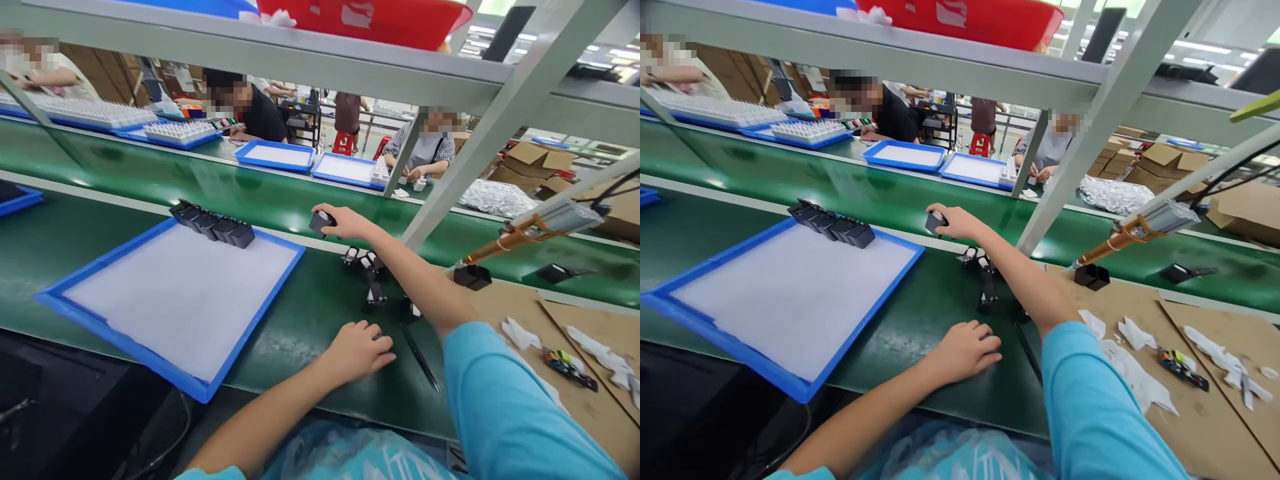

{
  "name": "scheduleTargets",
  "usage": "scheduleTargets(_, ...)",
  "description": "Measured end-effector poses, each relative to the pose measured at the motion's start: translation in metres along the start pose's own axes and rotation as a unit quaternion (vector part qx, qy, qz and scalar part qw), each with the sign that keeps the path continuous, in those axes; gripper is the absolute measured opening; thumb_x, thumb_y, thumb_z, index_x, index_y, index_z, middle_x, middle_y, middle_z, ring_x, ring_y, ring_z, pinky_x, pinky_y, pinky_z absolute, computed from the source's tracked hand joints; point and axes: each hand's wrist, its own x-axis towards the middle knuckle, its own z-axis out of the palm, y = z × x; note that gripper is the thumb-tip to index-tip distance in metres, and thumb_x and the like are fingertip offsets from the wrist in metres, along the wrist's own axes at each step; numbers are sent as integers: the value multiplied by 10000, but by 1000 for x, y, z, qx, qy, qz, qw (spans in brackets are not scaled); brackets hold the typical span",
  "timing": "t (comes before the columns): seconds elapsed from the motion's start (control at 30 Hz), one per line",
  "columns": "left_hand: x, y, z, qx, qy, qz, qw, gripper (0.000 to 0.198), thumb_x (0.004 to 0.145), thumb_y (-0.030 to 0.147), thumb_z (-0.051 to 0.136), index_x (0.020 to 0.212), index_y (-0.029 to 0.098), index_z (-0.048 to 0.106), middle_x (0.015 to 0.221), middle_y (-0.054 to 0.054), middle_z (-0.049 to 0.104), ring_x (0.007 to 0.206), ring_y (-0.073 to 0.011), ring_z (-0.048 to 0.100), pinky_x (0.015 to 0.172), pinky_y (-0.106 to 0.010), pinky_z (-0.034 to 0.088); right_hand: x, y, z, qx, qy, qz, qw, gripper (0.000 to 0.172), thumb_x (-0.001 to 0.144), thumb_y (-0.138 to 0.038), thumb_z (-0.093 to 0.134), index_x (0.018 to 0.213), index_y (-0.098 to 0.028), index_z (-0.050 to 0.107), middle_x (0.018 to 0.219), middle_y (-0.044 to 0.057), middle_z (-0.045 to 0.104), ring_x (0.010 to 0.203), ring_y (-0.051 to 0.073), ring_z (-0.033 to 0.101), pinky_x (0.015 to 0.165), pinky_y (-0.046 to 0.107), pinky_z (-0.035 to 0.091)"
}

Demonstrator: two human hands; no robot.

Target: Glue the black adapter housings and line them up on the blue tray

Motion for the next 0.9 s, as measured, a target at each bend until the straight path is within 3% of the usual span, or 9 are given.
scheduleTargets(0.1, -3, 0, -7, 5, -37, -12, 999, 264, 912, 389, 579, 1131, 243, 562, 1000, -57, 632, 892, -231, 620, 664, -309, 481, -77, -10, -7, -6, 61, -134, 989, 513, 888, -269, 552, 1384, -283, 421, 1102, 36, 677, 858, 187, 628, 738, 293, 466)
scheduleTargets(0.23, -3, -6, -14, -191, 25, -110, 975, 227, 906, 323, 569, 1114, 236, 534, 1006, -46, 642, 914, -231, 653, 775, -346, 520, -190, -7, 4, -5, 92, -109, 990, 516, 907, -263, 529, 1413, -274, 431, 1069, 58, 676, 862, 194, 621, 744, 299, 461)
scheduleTargets(0.3, -1, -12, -19, -390, 95, -204, 893, 287, 902, 414, 558, 1118, 237, 495, 955, -27, 644, 820, -215, 682, 740, -349, 541, -236, 4, 19, 5, 89, -59, 994, 515, 919, -297, 523, 1424, -282, 425, 999, 55, 681, 769, 177, 617, 688, 287, 461)
scheduleTargets(0.4, 2, -19, -29, -668, 136, -265, 682, 376, 887, 532, 523, 1102, 232, 453, 823, -2, 630, 574, -186, 666, 508, -295, 517, -281, 23, 53, 33, 57, 17, 998, 495, 929, -323, 514, 1417, -300, 438, 931, 41, 678, 702, 162, 611, 643, 279, 464)
scheduleTargets(0.47, 2, -22, -36, -771, 132, -259, 566, 379, 880, 529, 533, 1081, 214, 466, 749, 2, 622, 480, -164, 630, 409, -243, 454, -294, 32, 79, 38, 46, 52, 997, 508, 930, -325, 507, 1431, -297, 429, 926, 51, 671, 741, 175, 630, 654, 286, 478)
scheduleTargets(0.57, 1, -24, -43, -836, 120, -247, 475, 294, 902, 450, 538, 1039, 191, 505, 681, 1, 612, 443, -133, 602, 391, -205, 434, -294, 33, 114, 28, 43, 86, 995, 532, 934, -323, 476, 1459, -313, 387, 996, 60, 667, 806, 194, 657, 694, 308, 502)
scheduleTargets(0.7, -2, -27, -44, -857, 111, -226, 448, 249, 916, 423, 532, 1016, 196, 521, 673, -1, 615, 427, -126, 598, 385, -197, 436, -279, 20, 144, 6, 52, 94, 994, 550, 931, -291, 451, 1471, -330, 358, 1081, 52, 654, 816, 197, 675, 694, 314, 525)
scheduleTargets(0.8, -2, -28, -43, -850, 123, -208, 468, 279, 889, 447, 573, 1013, 204, 516, 681, 6, 617, 426, -126, 596, 369, -190, 419, -271, 11, 153, 1, 58, 76, 995, 551, 928, -270, 445, 1471, -311, 363, 1179, 70, 627, 895, 211, 682, 712, 323, 554)
scheduleTargets(0.9, -2, -29, -42, -825, 134, -192, 514, 344, 862, 498, 597, 1023, 210, 504, 676, 18, 601, 425, -132, 588, 365, -202, 417, -273, 7, 154, 18, 69, 68, 995, 571, 927, -362, 489, 1479, -321, 349, 1328, 86, 570, 992, 243, 680, 741, 362, 582)
